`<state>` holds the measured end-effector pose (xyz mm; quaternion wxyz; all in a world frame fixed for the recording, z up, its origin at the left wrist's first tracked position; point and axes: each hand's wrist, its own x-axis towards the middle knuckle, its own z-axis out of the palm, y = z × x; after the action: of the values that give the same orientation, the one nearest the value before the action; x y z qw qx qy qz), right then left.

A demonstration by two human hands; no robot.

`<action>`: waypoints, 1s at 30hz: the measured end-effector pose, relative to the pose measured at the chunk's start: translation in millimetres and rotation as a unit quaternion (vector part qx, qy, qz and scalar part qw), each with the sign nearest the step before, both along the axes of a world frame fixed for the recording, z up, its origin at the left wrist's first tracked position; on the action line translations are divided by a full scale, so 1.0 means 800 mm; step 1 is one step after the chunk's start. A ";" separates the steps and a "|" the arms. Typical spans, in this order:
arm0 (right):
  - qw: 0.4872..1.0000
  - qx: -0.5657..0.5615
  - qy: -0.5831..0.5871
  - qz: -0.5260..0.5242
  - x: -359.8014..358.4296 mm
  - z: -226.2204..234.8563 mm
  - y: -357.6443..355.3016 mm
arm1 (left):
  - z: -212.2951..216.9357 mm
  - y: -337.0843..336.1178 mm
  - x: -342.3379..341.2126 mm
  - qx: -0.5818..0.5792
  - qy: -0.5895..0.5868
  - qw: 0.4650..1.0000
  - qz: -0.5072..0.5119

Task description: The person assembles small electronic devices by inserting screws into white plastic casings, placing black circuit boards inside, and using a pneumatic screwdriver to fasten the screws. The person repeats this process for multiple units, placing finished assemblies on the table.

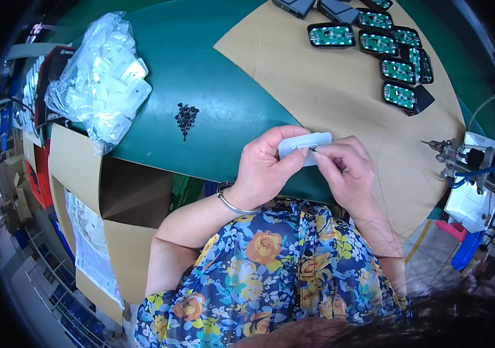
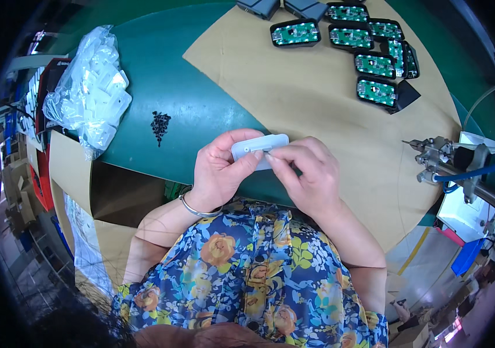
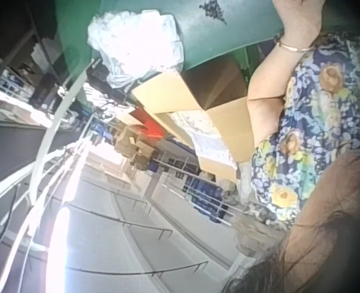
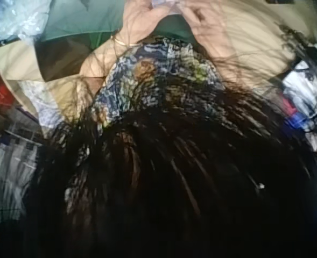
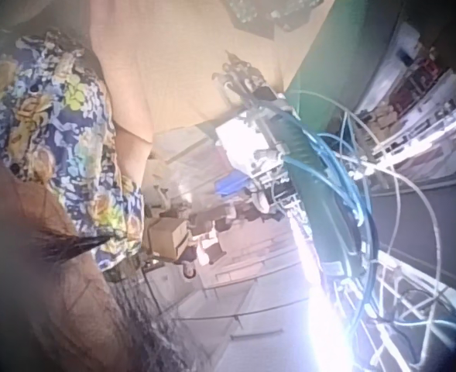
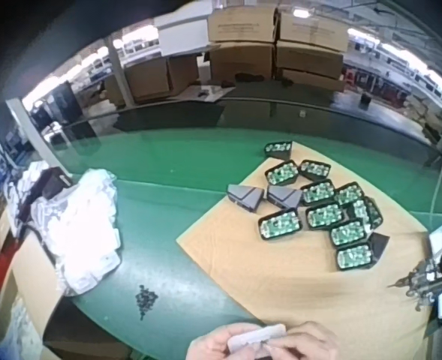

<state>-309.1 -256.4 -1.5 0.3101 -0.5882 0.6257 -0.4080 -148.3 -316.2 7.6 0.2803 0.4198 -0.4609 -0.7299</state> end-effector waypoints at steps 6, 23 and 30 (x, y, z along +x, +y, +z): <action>0.804 -0.088 -0.579 -0.108 0.023 -0.015 -0.018 | 0.002 -0.012 -0.041 0.029 0.094 0.995 -0.010; 0.543 0.000 -0.830 -0.127 -0.048 -0.023 -0.021 | -0.012 -0.150 -0.121 -0.542 -0.405 0.715 -0.174; 0.516 0.013 -0.842 -0.154 -0.055 -0.020 -0.013 | -0.023 -0.134 -0.115 -0.338 -0.203 0.903 -0.172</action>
<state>-352.9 -267.0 -17.3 0.6320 0.1402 0.1577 -0.7457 -240.0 -423.1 -10.9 0.1754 0.3529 -0.7919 -0.4665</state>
